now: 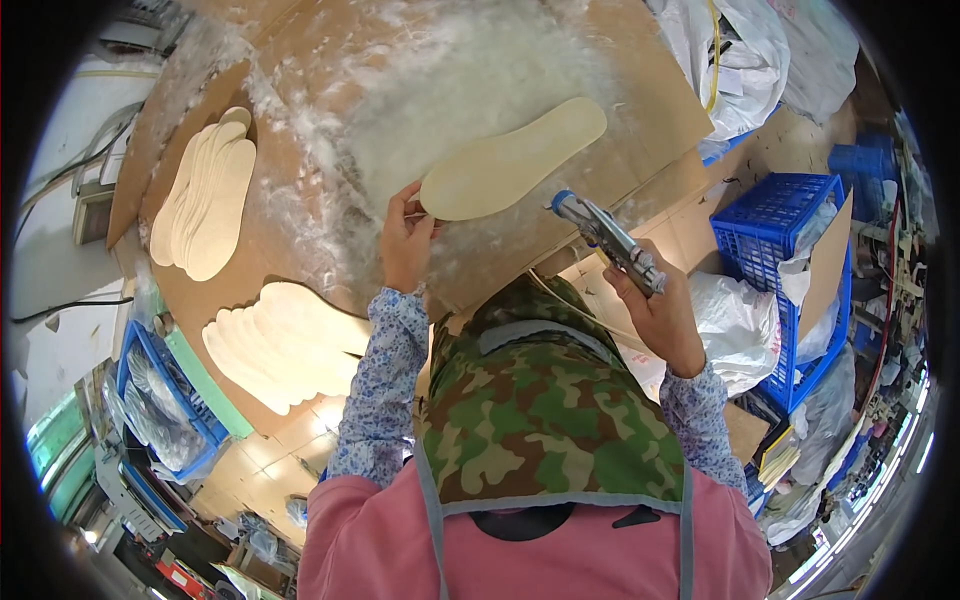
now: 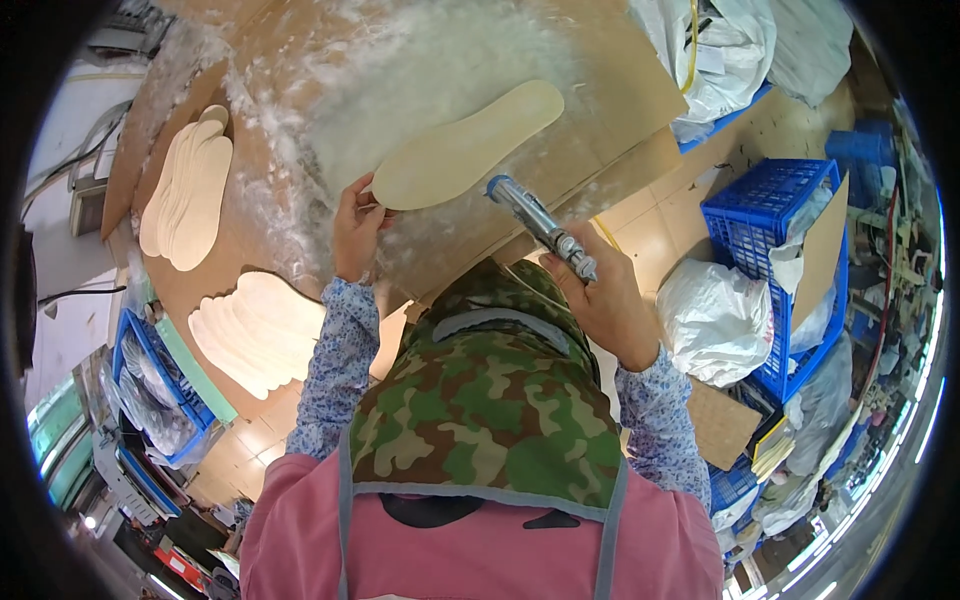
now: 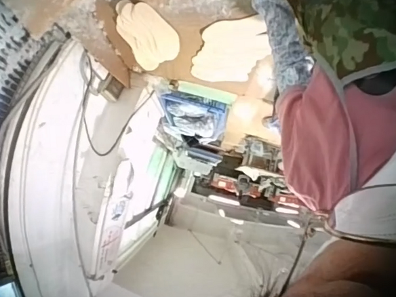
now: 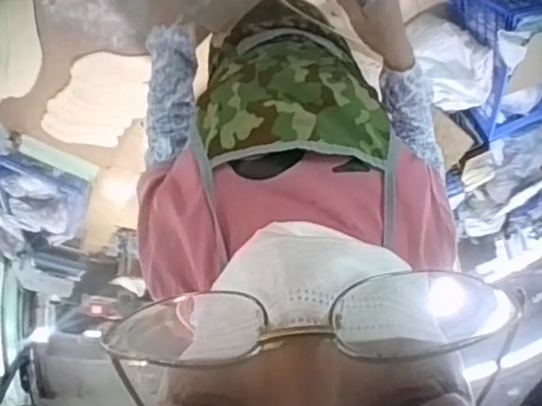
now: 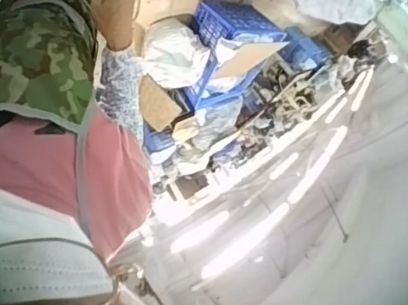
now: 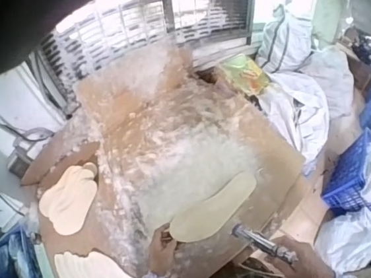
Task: The recorder is applying glue to shoe insoles using a spray gun and then stacking them.
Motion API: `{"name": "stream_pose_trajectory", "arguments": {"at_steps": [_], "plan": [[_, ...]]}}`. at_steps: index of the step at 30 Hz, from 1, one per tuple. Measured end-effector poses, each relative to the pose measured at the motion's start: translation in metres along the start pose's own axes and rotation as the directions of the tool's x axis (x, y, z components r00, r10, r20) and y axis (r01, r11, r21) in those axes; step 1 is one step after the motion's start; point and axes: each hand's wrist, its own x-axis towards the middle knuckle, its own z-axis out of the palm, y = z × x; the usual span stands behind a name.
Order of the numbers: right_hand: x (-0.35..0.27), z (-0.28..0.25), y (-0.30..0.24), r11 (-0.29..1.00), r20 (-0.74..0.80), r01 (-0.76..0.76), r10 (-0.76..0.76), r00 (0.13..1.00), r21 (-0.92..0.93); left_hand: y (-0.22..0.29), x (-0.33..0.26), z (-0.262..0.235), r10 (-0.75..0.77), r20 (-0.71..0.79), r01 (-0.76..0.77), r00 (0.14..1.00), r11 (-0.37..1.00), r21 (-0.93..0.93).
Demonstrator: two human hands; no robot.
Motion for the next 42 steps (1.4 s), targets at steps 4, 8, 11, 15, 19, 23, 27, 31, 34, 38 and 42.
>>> {"name": "stream_pose_trajectory", "arguments": {"at_steps": [4,8,11,15,19,23,27,31,34,38,42], "plan": [[-0.008,0.008,-0.005,1.000,0.085,0.014,-0.013,0.996,-0.017,-0.007,0.002,-0.002,0.006,0.019,-0.005,1.000,0.999,-0.041],[-0.015,0.014,-0.009,0.996,0.152,0.085,-0.086,0.985,0.016,-0.011,0.003,-0.002,0.003,0.016,-0.002,1.000,0.998,-0.059],[-0.017,0.014,-0.012,0.996,0.189,0.082,-0.085,0.978,0.026,-0.013,0.004,-0.002,0.012,0.021,-0.011,1.000,0.999,-0.052],[-0.018,0.004,-0.009,0.999,0.200,0.030,-0.032,0.979,0.014,-0.015,0.005,-0.001,0.021,0.026,-0.020,0.999,0.999,-0.049],[-0.016,-0.007,-0.001,0.999,0.132,0.033,-0.032,0.991,-0.001,-0.014,0.005,0.000,0.018,-0.002,-0.018,1.000,1.000,-0.015],[-0.011,-0.018,0.003,0.999,0.102,0.008,-0.003,0.995,-0.045,-0.010,0.004,0.004,-0.005,-0.034,0.004,0.999,1.000,-0.006],[-0.010,-0.024,0.010,0.999,0.015,0.019,-0.019,1.000,-0.033,-0.009,0.005,0.007,-0.012,-0.048,0.011,0.999,1.000,-0.028],[-0.007,-0.034,0.016,0.999,0.011,-0.048,0.048,0.999,0.019,-0.008,0.005,0.009,0.014,-0.053,-0.015,0.998,1.000,-0.017],[-0.005,-0.042,0.024,1.000,-0.031,0.003,-0.003,1.000,0.007,-0.005,0.004,0.012,0.007,-0.074,-0.008,0.997,1.000,-0.011],[-0.003,-0.052,0.035,0.999,-0.075,0.038,-0.040,0.996,-0.033,-0.006,0.004,0.014,-0.006,-0.098,0.006,0.995,1.000,-0.003],[0.000,-0.062,0.041,0.997,-0.119,0.065,-0.070,0.990,-0.047,-0.007,0.004,0.015,-0.002,-0.102,0.001,0.995,1.000,-0.011]]}}
